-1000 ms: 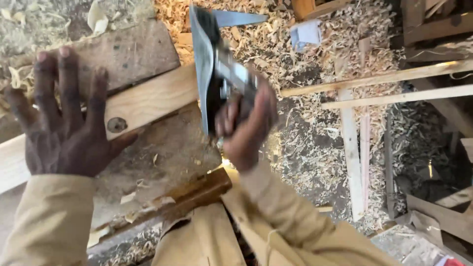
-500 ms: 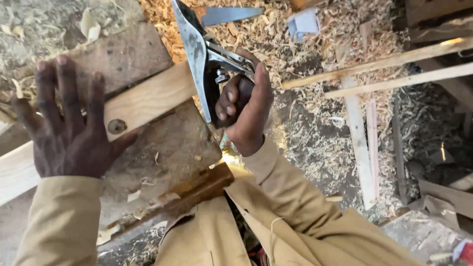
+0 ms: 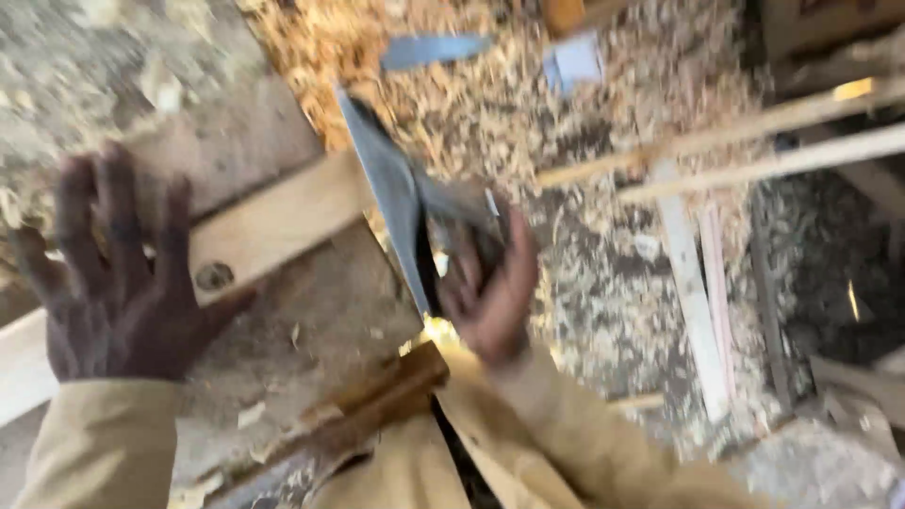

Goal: A person performs various woodworking tasks including measuring with a tape measure and square, marking with a pencil, sawing with a hand saw, and smoothing with a hand plane.

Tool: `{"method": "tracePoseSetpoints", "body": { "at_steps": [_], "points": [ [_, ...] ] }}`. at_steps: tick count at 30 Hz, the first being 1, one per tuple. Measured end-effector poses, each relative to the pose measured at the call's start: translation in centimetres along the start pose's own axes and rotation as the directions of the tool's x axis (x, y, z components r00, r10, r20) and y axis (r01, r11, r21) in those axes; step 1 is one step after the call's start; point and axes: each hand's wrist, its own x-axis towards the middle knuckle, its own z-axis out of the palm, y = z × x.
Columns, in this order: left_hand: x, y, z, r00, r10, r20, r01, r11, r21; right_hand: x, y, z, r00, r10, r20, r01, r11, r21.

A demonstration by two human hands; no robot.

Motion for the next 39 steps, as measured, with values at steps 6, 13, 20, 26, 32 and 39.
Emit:
{"method": "tracePoseSetpoints", "body": {
  "at_steps": [6, 13, 20, 26, 32, 39],
  "points": [
    [-0.9, -0.9, 0.7, 0.980, -0.086, 0.178, 0.072, 0.994, 0.080, 1.3, 0.9, -2.4, 0.998, -0.030, -0.049, 0.036, 0.991, 0.132],
    [-1.4, -1.0, 0.3, 0.994, -0.052, 0.096, 0.047, 0.997, 0.054, 2.5, 0.7, -5.1, 0.985, 0.138, -0.100, -0.119, 0.977, 0.178],
    [-3.9, 1.1, -0.5, 0.976, -0.039, -0.215, 0.078, 0.982, 0.175, -9.3, 1.2, -15.5, 0.852, 0.267, -0.450, -0.202, 0.961, 0.187],
    [-8.1, 6.0, -3.5, 0.972, -0.230, 0.053, 0.212, 0.950, 0.228, -17.5, -1.1, -25.2, 0.701, 0.291, -0.651, -0.322, 0.944, 0.076],
    [-11.1, 6.3, -1.0, 0.413, -0.863, -0.290, 0.434, 0.467, -0.770, -16.8, -3.1, -23.2, 0.647, 0.107, -0.755, -0.253, 0.964, -0.080],
    [-10.7, 8.6, -3.8, 0.587, -0.794, 0.158, 0.766, 0.480, -0.429, -11.7, -3.9, -17.3, 0.825, 0.031, -0.565, -0.099, 0.991, -0.089]
  ]
}}
